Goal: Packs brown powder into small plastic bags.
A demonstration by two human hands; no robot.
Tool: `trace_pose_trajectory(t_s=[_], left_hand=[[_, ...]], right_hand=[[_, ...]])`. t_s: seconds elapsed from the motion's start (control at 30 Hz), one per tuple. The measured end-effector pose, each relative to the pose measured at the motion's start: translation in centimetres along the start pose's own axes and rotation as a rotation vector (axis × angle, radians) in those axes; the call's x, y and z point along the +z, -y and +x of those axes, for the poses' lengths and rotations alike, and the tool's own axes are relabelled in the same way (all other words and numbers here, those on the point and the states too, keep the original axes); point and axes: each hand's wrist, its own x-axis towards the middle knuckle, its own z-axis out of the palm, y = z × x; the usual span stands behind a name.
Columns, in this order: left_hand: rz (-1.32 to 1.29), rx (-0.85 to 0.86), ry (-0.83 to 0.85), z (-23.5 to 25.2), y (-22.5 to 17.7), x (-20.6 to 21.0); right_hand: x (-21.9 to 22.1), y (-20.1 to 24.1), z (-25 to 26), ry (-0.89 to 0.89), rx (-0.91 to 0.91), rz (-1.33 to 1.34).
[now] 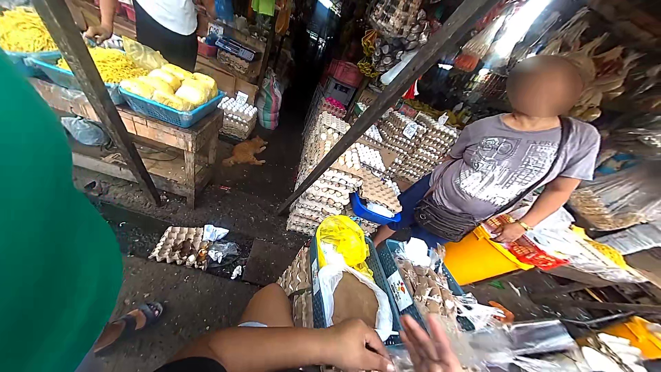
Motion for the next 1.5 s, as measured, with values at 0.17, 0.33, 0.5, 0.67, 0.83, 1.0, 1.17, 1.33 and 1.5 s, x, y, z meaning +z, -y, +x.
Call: trace_pose_trajectory(t_s=[0.17,0.33,0.5,0.67,0.83,1.0,1.17,1.33,1.5], left_hand=[[0.077,0.086,0.000,0.1,1.0,0.1],[0.136,0.048,0.204,0.4,2.1,0.9],[0.096,-0.082,0.232,1.6,1.7,1.6],[0.053,0.006,0.126,2.8,1.6,3.2],[0.017,-0.126,0.068,2.7,2.5,2.4],[0.140,-0.329,-0.329,1.6,1.7,-2.6],[0.762,-0.246,-0.522,0.5,5.6,-7.5],[0.713,-0.260,-0.371,2.8,10.5,-5.7],[0.510,-0.265,-0.360,3.1,14.9,-3.4]], right_hand=[[-0.2,-1.7,-0.2,0.130,0.110,-0.238],[-6.1,2.5,0.1,-0.178,0.024,-0.049],[-7.4,2.3,-1.4,-0.223,0.030,0.059],[-3.6,-2.5,-3.2,0.076,0.117,-0.050],[-6.0,-1.2,-1.9,-0.312,0.069,0.116],[-8.4,-2.2,-1.8,-0.405,0.280,-0.226],[-7.7,-7.2,-2.6,-0.147,0.724,-0.724],[-5.7,-12.6,-0.6,-0.229,0.693,-0.726],[-3.7,-13.9,1.3,-0.181,0.564,-0.737]])
